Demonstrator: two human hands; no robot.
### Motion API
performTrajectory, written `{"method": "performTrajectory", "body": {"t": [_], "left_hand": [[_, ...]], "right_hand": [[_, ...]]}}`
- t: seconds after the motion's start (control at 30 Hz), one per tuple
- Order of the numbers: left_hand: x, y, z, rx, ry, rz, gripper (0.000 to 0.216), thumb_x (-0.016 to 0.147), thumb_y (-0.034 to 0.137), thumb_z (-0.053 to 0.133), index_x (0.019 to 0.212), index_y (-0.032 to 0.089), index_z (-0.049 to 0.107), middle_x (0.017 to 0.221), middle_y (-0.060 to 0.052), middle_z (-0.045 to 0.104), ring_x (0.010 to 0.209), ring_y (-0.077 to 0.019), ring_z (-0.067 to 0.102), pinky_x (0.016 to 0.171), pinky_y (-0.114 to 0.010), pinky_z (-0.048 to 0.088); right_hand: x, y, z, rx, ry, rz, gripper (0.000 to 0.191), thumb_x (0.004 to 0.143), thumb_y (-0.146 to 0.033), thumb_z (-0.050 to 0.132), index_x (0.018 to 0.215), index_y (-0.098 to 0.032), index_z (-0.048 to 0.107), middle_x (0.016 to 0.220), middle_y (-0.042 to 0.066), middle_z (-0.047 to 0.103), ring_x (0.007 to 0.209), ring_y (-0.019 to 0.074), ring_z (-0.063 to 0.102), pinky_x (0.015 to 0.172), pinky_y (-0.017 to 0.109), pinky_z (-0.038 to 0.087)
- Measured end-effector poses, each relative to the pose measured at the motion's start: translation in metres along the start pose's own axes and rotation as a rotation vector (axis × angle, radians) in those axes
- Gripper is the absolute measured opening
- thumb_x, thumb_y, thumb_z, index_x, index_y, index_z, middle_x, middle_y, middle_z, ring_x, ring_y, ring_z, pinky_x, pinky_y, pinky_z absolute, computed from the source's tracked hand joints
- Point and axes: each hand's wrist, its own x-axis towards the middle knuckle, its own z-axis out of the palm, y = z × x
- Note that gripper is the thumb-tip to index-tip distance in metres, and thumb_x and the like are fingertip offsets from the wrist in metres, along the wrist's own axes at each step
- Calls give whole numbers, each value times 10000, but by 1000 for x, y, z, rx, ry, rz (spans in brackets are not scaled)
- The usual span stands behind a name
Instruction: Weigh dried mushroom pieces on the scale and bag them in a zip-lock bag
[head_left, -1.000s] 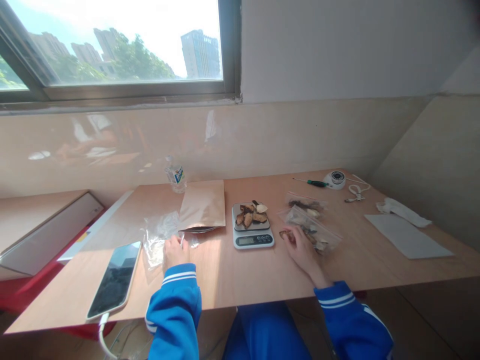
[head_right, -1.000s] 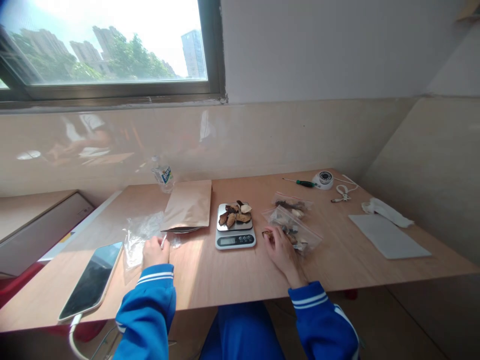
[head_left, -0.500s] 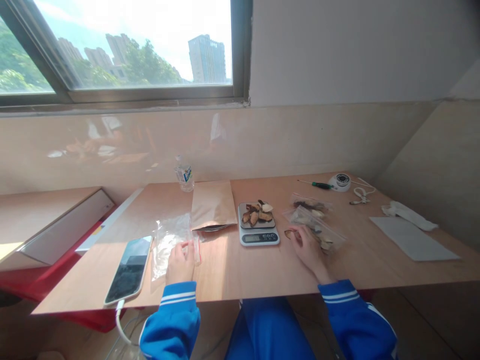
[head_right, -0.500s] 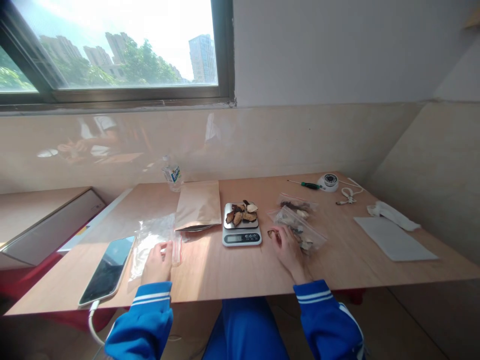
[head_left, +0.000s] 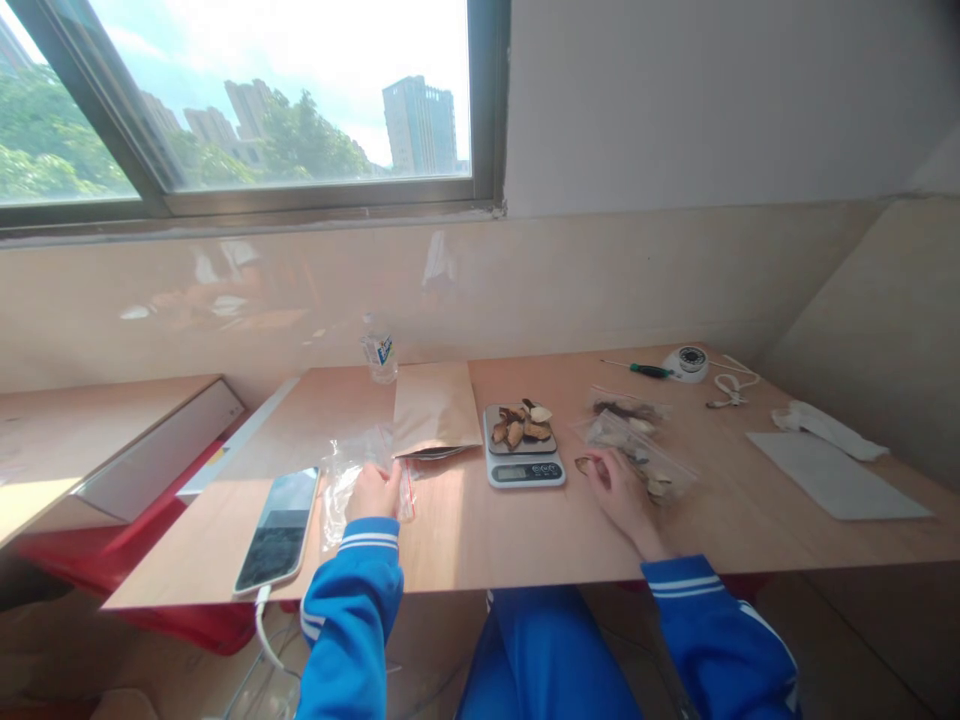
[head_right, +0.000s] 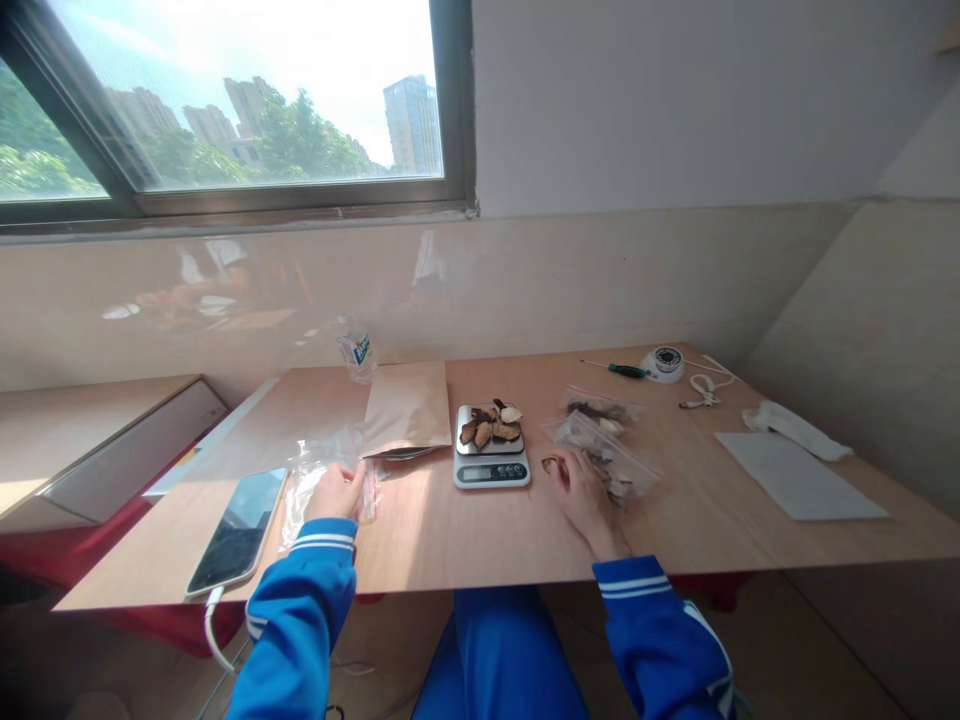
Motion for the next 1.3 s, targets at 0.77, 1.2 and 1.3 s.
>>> {"method": "performTrajectory", "body": {"t": [0.77,1.2,1.3], "left_hand": [[-73,99,60,-1008,25,577,450,912,472,236,702,195,522,557,-20,542,510,-135,527,499,-257,442],[-64,92,64,-813,380,226,369,836,331,344,489,205,341,389,49,395,403,-80,397,465,-186,340],[-62,90,65,-814,415,242,397,838,341,335,465,206,323,376,51,349,398,-80,368,454,-185,334]], "right_hand": [[17,-160,19,531,-117,24,205,891,-300,461,990,-223,623,940,49,669,864,180,631,763,313,526],[57,-103,6,471,-63,309,352,864,-470,424,836,-192,638,723,48,680,613,179,613,559,288,490],[59,-92,20,396,-77,188,381,891,-473,364,931,-195,621,931,80,666,857,208,608,771,353,488]]}}
